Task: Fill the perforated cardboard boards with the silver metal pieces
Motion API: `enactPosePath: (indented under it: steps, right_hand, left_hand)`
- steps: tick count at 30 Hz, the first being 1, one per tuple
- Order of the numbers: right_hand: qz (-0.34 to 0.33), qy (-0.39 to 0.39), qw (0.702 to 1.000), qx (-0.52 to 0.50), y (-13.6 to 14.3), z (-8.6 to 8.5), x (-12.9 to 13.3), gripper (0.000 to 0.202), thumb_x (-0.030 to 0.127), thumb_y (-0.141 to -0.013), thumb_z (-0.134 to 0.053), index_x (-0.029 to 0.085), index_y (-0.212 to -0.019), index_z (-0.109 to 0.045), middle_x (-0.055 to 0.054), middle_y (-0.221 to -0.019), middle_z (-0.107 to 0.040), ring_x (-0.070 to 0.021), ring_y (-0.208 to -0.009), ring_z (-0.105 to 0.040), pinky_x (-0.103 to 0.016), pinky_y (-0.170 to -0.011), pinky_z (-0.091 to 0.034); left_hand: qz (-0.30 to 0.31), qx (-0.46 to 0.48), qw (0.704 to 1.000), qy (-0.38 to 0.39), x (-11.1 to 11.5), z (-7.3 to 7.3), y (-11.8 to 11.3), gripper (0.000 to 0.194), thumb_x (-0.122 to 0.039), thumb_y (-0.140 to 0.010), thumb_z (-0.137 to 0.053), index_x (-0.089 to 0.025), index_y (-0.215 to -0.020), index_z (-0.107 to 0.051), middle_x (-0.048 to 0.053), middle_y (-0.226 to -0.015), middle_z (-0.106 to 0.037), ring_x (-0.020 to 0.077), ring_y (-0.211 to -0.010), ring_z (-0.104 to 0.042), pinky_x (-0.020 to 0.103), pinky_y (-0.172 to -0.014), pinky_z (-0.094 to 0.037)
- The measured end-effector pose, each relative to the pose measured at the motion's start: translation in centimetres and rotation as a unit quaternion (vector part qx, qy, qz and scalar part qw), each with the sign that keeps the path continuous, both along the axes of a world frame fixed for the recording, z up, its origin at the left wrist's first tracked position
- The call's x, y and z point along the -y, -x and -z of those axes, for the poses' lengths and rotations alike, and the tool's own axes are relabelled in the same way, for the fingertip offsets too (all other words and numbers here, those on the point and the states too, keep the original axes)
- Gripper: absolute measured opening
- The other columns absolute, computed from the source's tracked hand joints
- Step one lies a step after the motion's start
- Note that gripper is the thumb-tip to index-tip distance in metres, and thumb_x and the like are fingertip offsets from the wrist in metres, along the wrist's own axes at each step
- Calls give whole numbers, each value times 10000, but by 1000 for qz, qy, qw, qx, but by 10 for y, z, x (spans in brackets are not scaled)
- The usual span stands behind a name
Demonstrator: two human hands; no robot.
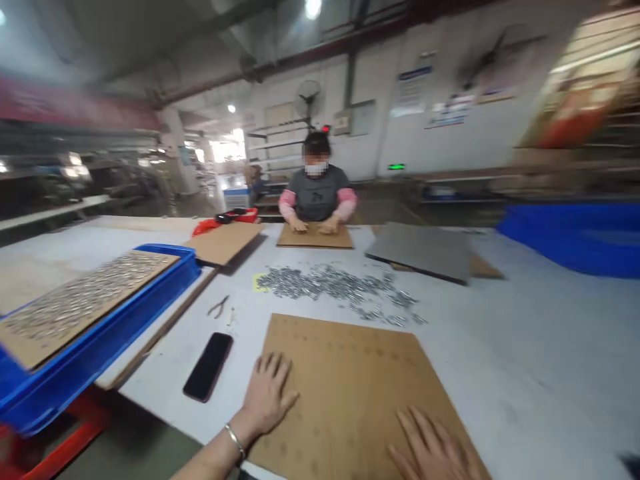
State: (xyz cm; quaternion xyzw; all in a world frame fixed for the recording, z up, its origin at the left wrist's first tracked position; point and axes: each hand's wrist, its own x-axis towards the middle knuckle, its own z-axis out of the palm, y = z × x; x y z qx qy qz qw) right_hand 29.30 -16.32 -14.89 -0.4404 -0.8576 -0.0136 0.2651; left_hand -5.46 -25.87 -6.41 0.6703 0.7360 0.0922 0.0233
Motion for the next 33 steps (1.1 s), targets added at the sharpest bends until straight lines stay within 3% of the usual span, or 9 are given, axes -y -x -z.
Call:
enactPosePath:
  steps: [4, 8, 13, 17, 21, 24, 27, 30, 33]
  right_hand:
    - [63, 58, 994, 71, -4, -5, 11, 607, 596, -933, -464, 307, -1444, -619, -104, -1515, -551, -420, -1386, -482, -649, -1122, -363]
    - [62, 103, 990, 73, 3, -32, 2, 629, 592, -979, -426, 259, -1494, -564, -118, -1571, -485, -372, -1431, -443, -608, -1188, -299]
    - [133, 109, 983, 63, 15, -58, -21, 667, 612, -1004, -379, 232, -1540, -498, -142, -1617, -412, -364, -1509, -320, -645, -1218, -199]
    - [173, 141, 972, 76, 23, -48, -22, 680, 603, -1005, -376, 209, -1547, -488, -162, -1636, -372, -366, -1520, -304, -626, -1218, -216]
    - [180, 175, 966, 67, 21, -36, -25, 721, 651, -991, -368, 224, -1563, -460, -156, -1643, -360, -347, -1526, -298, -609, -1235, -187]
    - [187, 176, 966, 35, 18, -50, -69, 773, 682, -987, -334, 192, -1578, -421, -177, -1651, -333, -342, -1528, -287, -599, -1239, -168]
    - [218, 164, 962, 6, 20, -78, -150, 811, 684, -980, -354, 156, -1595, -372, -186, -1695, -211, -358, -1553, -202, -547, -1240, -173]
    - [302, 223, 927, -3, 31, -98, -236, 835, 629, -990, -402, 87, -1617, -297, -230, -1696, -157, -362, -1559, -169, -466, -1239, -162]
    - [341, 274, 899, -29, 57, -100, -297, 807, 615, -1026, -314, 71, -1621, -277, -242, -1679, -208, -342, -1541, -222, -425, -1226, -159]
  left_hand:
    - [25, -58, 998, -22, -11, 7, 10, 572, -447, -987, -503, -214, -1509, -508, 137, -1580, -480, 325, -1466, -397, 538, -1204, -307]
    - [20, -72, 996, -44, -25, 9, 22, 575, -456, -1002, -463, -191, -1510, -508, 169, -1585, -464, 363, -1468, -393, 614, -1174, -320]
    - [88, -53, 990, -97, -73, 1, 16, 583, -496, -1006, -446, -236, -1526, -497, 140, -1627, -413, 382, -1517, -310, 636, -1192, -279]
    - [144, -41, 986, -75, -116, 7, -13, 617, -484, -985, -488, -223, -1544, -471, 155, -1638, -387, 399, -1526, -290, 643, -1199, -260]
    - [167, -37, 985, -32, -136, 28, -25, 641, -494, -979, -485, -195, -1546, -465, 181, -1624, -401, 423, -1504, -324, 663, -1185, -273]
    - [173, -30, 983, -54, -140, 44, -22, 661, -528, -969, -493, -226, -1556, -449, 161, -1630, -399, 424, -1507, -313, 659, -1189, -271]
    - [171, -25, 983, -64, -140, 56, -20, 655, -535, -964, -500, -248, -1551, -455, 145, -1630, -404, 426, -1501, -326, 664, -1183, -283]
    - [163, -20, 984, -64, -143, 68, -20, 655, -567, -951, -509, -258, -1528, -492, 137, -1618, -424, 440, -1496, -335, 684, -1175, -284]
    - [156, -15, 986, -61, -148, 83, -21, 682, -598, -907, -566, -275, -1506, -521, 134, -1607, -440, 464, -1486, -340, 713, -1166, -271]
